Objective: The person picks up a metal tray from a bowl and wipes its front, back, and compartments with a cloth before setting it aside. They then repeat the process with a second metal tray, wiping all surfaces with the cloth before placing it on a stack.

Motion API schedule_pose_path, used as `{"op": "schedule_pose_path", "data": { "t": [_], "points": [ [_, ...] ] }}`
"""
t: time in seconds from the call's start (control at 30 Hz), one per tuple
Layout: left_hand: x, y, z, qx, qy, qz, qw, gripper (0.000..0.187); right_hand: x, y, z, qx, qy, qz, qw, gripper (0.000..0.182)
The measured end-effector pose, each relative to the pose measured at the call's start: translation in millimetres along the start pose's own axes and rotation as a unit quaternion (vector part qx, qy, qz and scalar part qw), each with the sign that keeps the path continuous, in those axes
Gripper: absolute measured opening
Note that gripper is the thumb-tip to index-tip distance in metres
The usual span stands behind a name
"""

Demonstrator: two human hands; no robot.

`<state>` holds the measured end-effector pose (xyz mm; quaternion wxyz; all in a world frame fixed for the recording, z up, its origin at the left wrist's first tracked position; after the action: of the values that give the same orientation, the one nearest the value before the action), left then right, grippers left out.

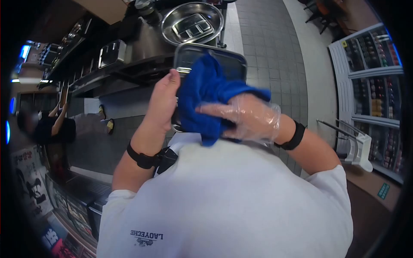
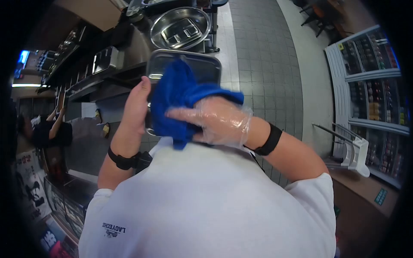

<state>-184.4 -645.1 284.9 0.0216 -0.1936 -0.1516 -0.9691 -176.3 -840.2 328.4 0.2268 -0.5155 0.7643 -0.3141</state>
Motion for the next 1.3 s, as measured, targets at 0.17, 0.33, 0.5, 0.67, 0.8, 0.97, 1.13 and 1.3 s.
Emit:
{"op": "schedule_pose_path", "data": {
  "t": [0.17, 0.33, 0.5, 0.67, 0.8, 0.97, 1.13, 1.3],
  "points": [
    [8, 5, 1, 0.002, 0.06, -0.007, 0.998, 0.054, -7, -27, 19, -0.227, -0.023, 0.206, 0.951, 0.094],
    [5, -13, -8, 0.054, 0.028, 0.0, 0.998, 0.059, -2, -25, -3, 0.059, 0.065, 0.173, 0.981, 0.109],
    [7, -20, 3, -0.032, 0.063, 0.017, 0.997, 0.056, -21, -2, 13, 0.075, 0.164, 0.184, 0.966, 0.107],
    [-3, -46, -3, -0.044, 0.044, 0.052, 0.997, 0.054, -54, 13, 20, 0.08, 0.251, 0.096, 0.96, 0.083],
    [-16, -78, -3, 0.105, -0.003, 0.026, 0.994, 0.046, -90, 11, -6, -0.184, 0.135, -0.027, 0.973, 0.069],
    [-12, -92, 25, -0.062, 0.053, 0.105, 0.991, 0.049, -123, -10, 53, 0.064, 0.072, 0.16, 0.982, 0.065],
    [-25, -138, 25, 0.04, 0.023, 0.182, 0.982, 0.044, -166, 19, 2, 0.189, 0.098, 0.043, 0.976, 0.059],
    [-37, -168, 29, -0.063, 0.114, 0.139, 0.982, 0.043, -201, 32, 25, 0.185, 0.125, -0.022, 0.974, 0.05]
  ]
}}
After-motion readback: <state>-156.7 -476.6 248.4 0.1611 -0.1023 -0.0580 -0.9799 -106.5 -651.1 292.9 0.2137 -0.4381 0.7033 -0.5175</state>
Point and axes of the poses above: each hand's wrist, its own x-axis away from the middle knuckle, its own y-axis out of the palm, z = x × y, the point moved 5 cm from there along -x, towards the middle knuckle, and after that the axes turned 3 degrees about -z, right-handed, at the moved point
